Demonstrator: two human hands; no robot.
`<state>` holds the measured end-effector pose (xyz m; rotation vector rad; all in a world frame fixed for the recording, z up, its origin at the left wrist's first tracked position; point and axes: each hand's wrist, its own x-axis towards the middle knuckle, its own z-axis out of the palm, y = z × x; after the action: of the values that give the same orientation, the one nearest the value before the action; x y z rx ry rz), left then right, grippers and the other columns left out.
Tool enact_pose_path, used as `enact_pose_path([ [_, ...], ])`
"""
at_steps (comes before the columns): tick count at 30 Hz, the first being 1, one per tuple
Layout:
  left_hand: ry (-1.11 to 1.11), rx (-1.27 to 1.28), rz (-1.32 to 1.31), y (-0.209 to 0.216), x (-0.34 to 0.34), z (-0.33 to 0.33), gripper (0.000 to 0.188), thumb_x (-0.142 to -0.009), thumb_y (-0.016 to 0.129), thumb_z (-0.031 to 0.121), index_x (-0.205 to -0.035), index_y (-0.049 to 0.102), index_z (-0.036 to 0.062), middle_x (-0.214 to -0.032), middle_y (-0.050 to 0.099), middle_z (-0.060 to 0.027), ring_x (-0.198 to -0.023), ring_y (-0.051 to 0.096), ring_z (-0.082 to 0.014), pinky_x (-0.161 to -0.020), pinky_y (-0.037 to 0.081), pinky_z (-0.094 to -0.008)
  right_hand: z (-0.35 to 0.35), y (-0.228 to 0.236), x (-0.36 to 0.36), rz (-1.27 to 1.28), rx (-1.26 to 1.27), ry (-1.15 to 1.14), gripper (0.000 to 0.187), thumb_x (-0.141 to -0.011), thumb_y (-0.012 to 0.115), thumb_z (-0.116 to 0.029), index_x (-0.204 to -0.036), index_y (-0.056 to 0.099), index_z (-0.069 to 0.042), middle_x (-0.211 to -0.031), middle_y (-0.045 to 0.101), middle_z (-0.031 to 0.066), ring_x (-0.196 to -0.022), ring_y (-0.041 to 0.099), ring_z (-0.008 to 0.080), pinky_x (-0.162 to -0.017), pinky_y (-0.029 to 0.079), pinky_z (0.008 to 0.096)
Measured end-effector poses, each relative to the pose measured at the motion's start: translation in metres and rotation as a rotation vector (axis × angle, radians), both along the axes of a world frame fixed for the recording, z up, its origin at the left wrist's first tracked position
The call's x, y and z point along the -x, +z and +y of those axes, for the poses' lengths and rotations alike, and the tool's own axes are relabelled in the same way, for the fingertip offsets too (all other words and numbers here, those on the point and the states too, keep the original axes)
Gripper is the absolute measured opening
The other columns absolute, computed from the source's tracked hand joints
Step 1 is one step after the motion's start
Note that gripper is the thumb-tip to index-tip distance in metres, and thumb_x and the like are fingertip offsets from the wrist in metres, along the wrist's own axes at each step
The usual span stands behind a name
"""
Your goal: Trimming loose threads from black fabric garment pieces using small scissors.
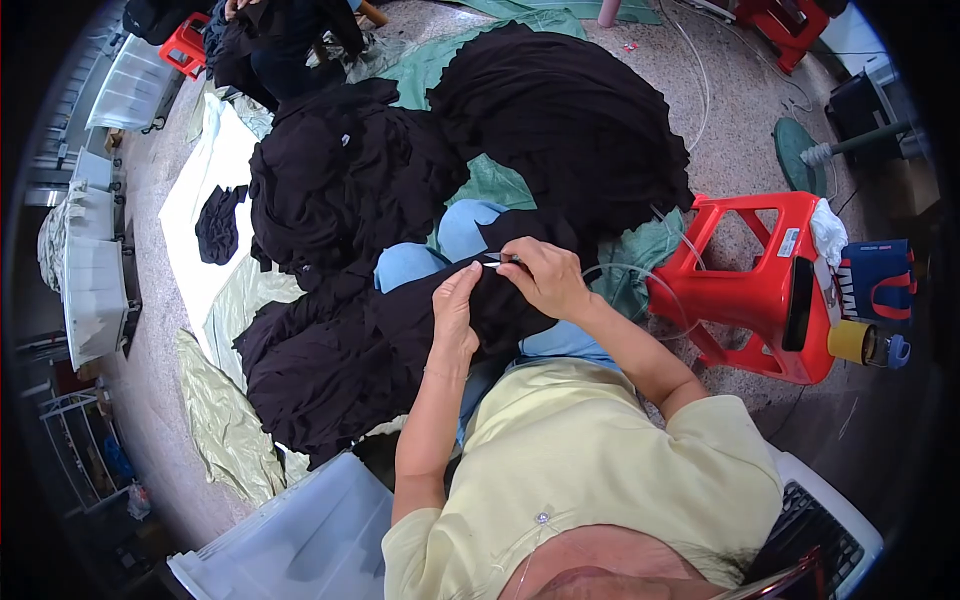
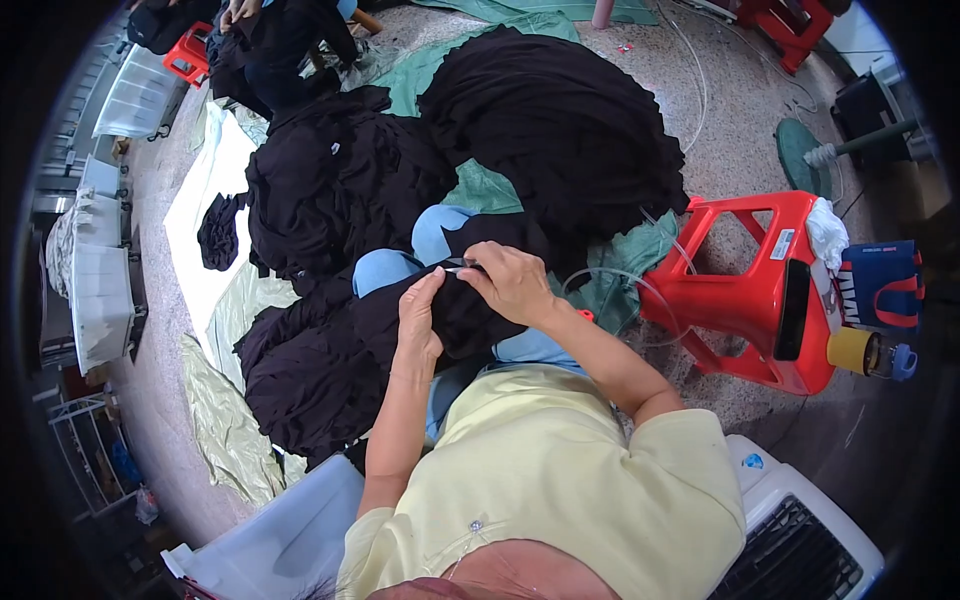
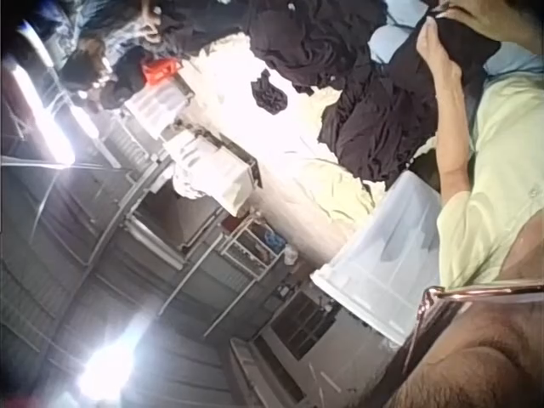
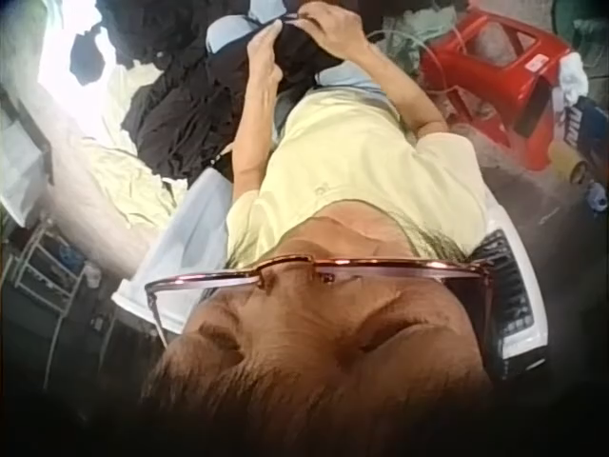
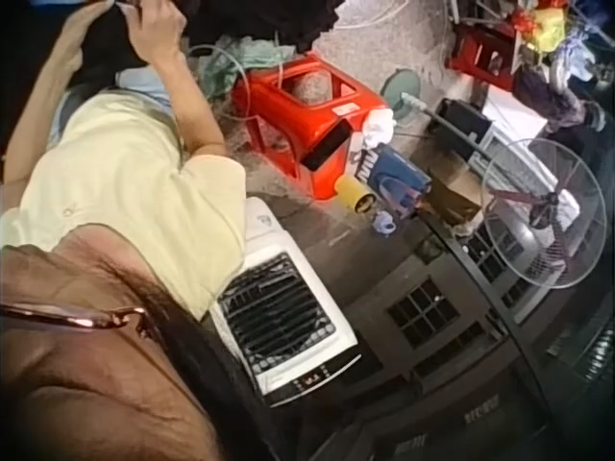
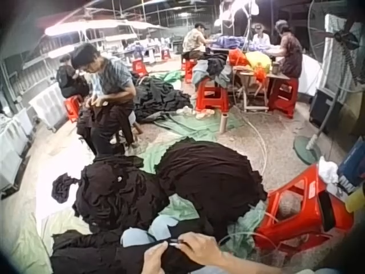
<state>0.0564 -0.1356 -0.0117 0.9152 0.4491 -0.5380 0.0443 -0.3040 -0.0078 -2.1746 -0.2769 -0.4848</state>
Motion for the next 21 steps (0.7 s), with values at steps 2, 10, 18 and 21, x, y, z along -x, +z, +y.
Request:
enact_pose_path([
  [2,0.011,0.006,-0.010,0.001,0.001,0.000,0.013,-0.091,0.064,0.013,-0.092,0.069,0.0015,-0.089,0.070,-0.0041,-0.075,0.065,-0.0103,-0.070,0.051,-0.0219,0.004,-0.005,-0.001,0.002,0.015,-0.011,0.020,-0.085,0.068,-0.024,-0.091,0.058,-0.007,-0.079,0.063,0.0064,-0.065,0.063,0.0256,-0.055,0.048,0.0336],
  [10,0.009,-0.016,-0.033,0.002,0.003,0.001,0.014,-0.091,0.063,0.014,-0.094,0.069,0.0017,-0.089,0.069,-0.0033,-0.078,0.063,-0.0089,-0.073,0.049,-0.0217,0.004,-0.007,0.000,-0.091,0.024,-0.086,0.013,-0.086,0.067,-0.018,-0.085,0.062,-0.006,-0.075,0.063,0.0080,-0.062,0.063,0.0236,-0.056,0.049,0.0317],
  [18,-0.434,-0.850,-0.443,0.012,-0.058,-0.022,0.049,-0.084,0.068,0.041,-0.101,0.065,-0.0047,-0.086,0.068,-0.0096,-0.080,0.063,-0.0177,-0.077,0.047,-0.0290,-0.063,-0.058,-0.003,0.461,-0.831,-0.681,0.041,-0.086,0.069,-0.044,-0.087,0.058,-0.005,-0.066,0.045,-0.0067,-0.055,0.037,0.0038,-0.049,0.029,0.0227],
  [21,-0.638,-1.046,-0.672,0.014,-0.089,-0.041,0.070,-0.071,0.078,0.039,-0.123,0.051,0.0021,-0.086,0.066,-0.0183,-0.081,0.065,-0.0295,-0.074,0.050,-0.0358,-0.068,-0.068,-0.002,0.820,-0.837,-0.698,0.050,-0.074,0.075,-0.055,-0.081,0.057,-0.008,-0.058,0.042,-0.0044,-0.043,0.034,0.0064,-0.038,0.023,0.0264],
])
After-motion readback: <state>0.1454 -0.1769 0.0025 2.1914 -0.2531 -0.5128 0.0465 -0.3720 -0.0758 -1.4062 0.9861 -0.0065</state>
